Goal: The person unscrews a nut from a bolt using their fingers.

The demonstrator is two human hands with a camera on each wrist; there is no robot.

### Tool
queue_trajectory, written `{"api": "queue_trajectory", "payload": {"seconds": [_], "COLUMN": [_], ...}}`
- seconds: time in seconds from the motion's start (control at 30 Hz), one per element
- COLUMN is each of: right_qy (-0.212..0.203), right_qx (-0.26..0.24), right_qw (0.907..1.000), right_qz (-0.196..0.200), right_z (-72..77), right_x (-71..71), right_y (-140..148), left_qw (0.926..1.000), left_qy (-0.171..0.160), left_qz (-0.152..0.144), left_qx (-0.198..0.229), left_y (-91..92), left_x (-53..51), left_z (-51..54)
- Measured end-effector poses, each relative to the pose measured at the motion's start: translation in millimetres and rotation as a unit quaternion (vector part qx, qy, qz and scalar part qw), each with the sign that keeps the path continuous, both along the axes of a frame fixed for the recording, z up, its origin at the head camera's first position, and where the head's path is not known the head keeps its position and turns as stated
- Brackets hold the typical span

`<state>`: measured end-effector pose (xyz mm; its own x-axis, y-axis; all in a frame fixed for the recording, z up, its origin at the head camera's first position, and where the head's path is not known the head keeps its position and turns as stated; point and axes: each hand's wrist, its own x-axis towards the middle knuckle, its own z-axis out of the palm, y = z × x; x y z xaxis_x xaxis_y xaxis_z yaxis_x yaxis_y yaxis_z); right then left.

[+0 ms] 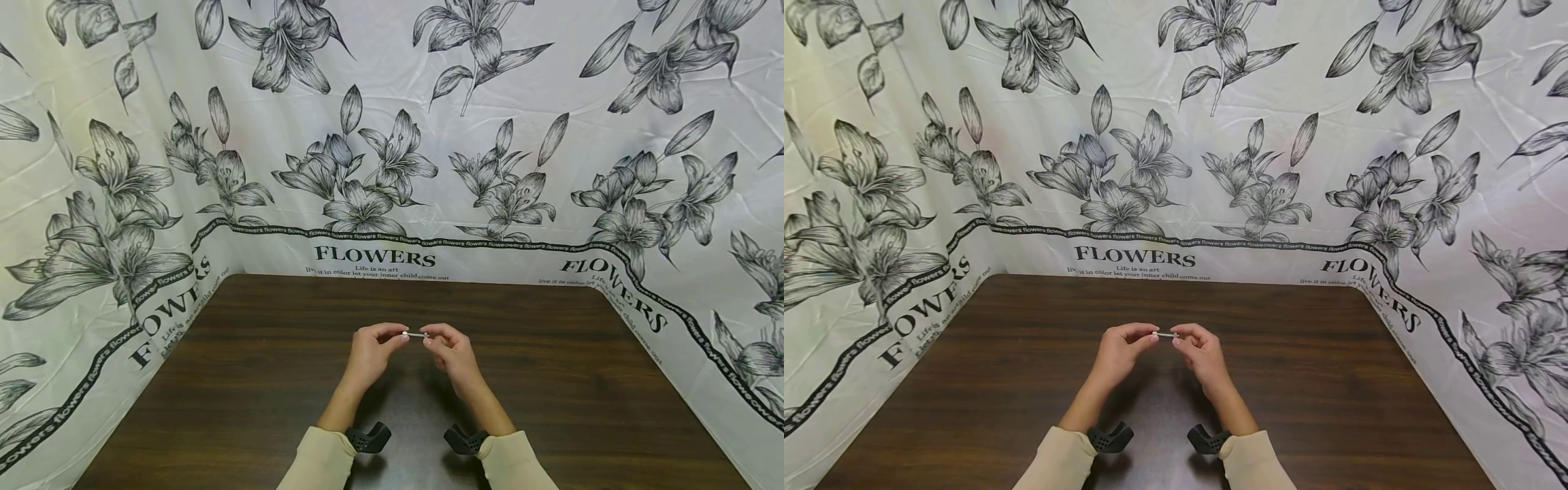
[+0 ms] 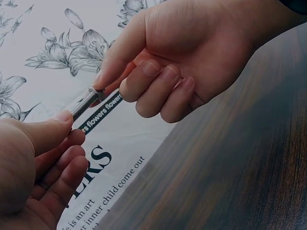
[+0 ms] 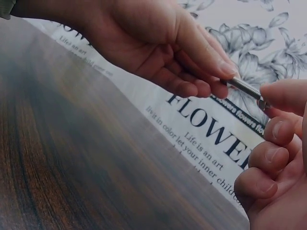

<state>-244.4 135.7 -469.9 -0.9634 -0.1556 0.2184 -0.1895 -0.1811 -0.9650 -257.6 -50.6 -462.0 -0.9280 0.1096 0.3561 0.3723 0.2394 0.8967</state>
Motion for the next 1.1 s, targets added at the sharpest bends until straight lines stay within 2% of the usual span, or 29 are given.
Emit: {"api": "queue_trajectory", "payload": {"seconds": [0.17,0.23,0.4,0.9,1.0,1.1], "right_qy": [0.005,0.012,0.026,0.056,0.044,0.012], "right_qx": [-0.003,-0.006,-0.013,-0.021,-0.014,0.001], "right_qw": [0.9999,0.9999,0.9996,0.9982,0.9989,0.9998], "right_qz": [0.008,0.006,0.005,-0.001,-0.006,-0.016], "right_z": [2.2,-4.0,-7.1,-6.8,-6.0,-4.3], "right_x": [0.1,-3.1,-4.0,-2.9,-2.9,-2.9], "right_y": [1,2,1,1,1,0], "left_qw": [1.0000,1.0000,1.0000,1.0000,0.9999,0.9999], "left_qy": [0.000,0.001,0.005,0.004,0.002,-0.001], "left_qz": [0.002,0.003,0.002,0.003,0.005,0.005], "left_qx": [-0.002,-0.004,-0.006,-0.008,-0.012,-0.013], "left_y": [-0.3,-0.3,-0.4,-0.6,-0.8,-0.7], "left_x": [-0.3,-0.3,-0.3,-0.6,-0.5,-0.4], "left_z": [-0.3,-0.4,-0.4,-0.6,-0.4,-0.3]}}
